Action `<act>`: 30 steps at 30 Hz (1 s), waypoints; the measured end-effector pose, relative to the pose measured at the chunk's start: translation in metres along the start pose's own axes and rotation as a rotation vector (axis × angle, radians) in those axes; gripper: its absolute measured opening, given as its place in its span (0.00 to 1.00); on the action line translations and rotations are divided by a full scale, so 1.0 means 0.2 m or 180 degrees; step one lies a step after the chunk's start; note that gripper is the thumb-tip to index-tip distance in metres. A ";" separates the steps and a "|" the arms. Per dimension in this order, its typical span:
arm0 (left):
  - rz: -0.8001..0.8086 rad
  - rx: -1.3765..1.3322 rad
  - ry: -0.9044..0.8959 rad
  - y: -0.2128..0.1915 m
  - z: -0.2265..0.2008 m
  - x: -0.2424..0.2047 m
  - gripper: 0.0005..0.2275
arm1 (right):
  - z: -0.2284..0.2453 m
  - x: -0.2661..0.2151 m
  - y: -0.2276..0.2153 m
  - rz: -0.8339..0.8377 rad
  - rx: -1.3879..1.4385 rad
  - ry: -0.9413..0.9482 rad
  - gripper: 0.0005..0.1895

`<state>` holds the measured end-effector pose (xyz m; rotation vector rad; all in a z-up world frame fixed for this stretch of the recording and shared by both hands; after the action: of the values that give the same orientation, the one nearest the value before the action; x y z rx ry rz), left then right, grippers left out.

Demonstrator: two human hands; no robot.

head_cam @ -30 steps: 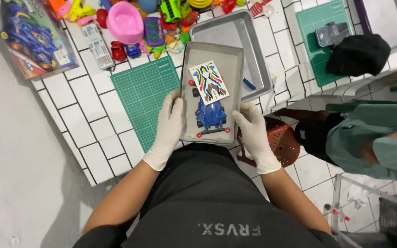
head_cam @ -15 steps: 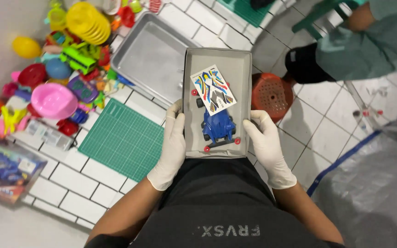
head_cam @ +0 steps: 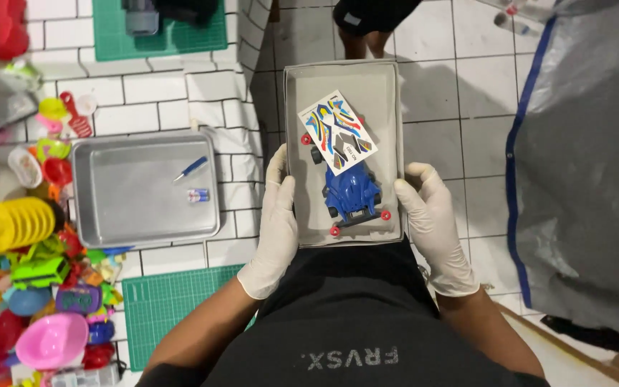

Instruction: Finalizing the assembly of a blue toy car and organizing toy boxes and components in a storage area.

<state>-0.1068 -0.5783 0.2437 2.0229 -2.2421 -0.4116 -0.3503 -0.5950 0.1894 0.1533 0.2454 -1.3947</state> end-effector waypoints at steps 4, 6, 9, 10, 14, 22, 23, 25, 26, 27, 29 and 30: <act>0.0341 -0.0008 -0.0134 0.28 0.00 0.26 0.24 | 0.11 0.02 -0.26 -0.0340 0.0029 -0.0063 0.14; 0.0592 0.0091 -0.0085 0.43 0.02 0.41 0.24 | 0.18 0.04 -0.39 -0.0551 0.0196 -0.0051 0.13; 0.0871 0.0227 -0.0097 0.69 0.04 0.61 0.24 | 0.20 0.06 -0.67 -0.0792 0.0156 0.0040 0.12; 0.0952 0.0241 -0.0127 0.76 0.06 0.69 0.24 | 0.22 0.07 -0.76 -0.0873 0.0187 0.0051 0.12; 0.1230 0.0312 -0.0059 1.05 0.24 0.98 0.23 | 0.24 0.11 -1.16 -0.1219 0.0297 0.0070 0.13; 0.1532 -0.0135 -0.0270 1.64 0.34 1.46 0.23 | 0.38 0.22 -1.73 -0.1795 0.0601 0.0224 0.19; 0.1527 -0.0041 -0.0276 1.68 0.36 1.52 0.23 | 0.38 0.24 -1.79 -0.1808 0.0651 0.0451 0.24; 0.1542 0.0037 -0.0295 1.79 0.38 1.62 0.23 | 0.43 0.29 -1.89 -0.1844 0.0698 0.0690 0.28; 0.1508 -0.0005 -0.0302 1.85 0.38 1.67 0.23 | 0.47 0.32 -1.93 -0.1881 0.0677 0.0727 0.30; 0.1474 -0.0047 -0.0308 1.91 0.38 1.73 0.23 | 0.51 0.36 -1.98 -0.1918 0.0656 0.0764 0.31; 0.1474 -0.0085 -0.0366 2.00 0.42 1.85 0.21 | 0.54 0.45 -2.08 -0.1996 0.0543 0.0714 0.31; 0.1479 -0.0108 -0.0396 2.05 0.44 1.93 0.19 | 0.56 0.51 -2.14 -0.2068 0.0438 0.0633 0.32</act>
<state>-0.5673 -0.9129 0.2230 1.4245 -2.6516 -0.5305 -0.7463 -0.7930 0.2879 0.3486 0.3854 -2.0469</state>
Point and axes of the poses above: each hand's wrist, its own x-axis towards the middle knuckle, its own y-axis out of the palm, z = x × y, the point moved 6 cm from there along x, towards the middle knuckle, and after that the axes turned 13 degrees about z, right-handed, at the moved point
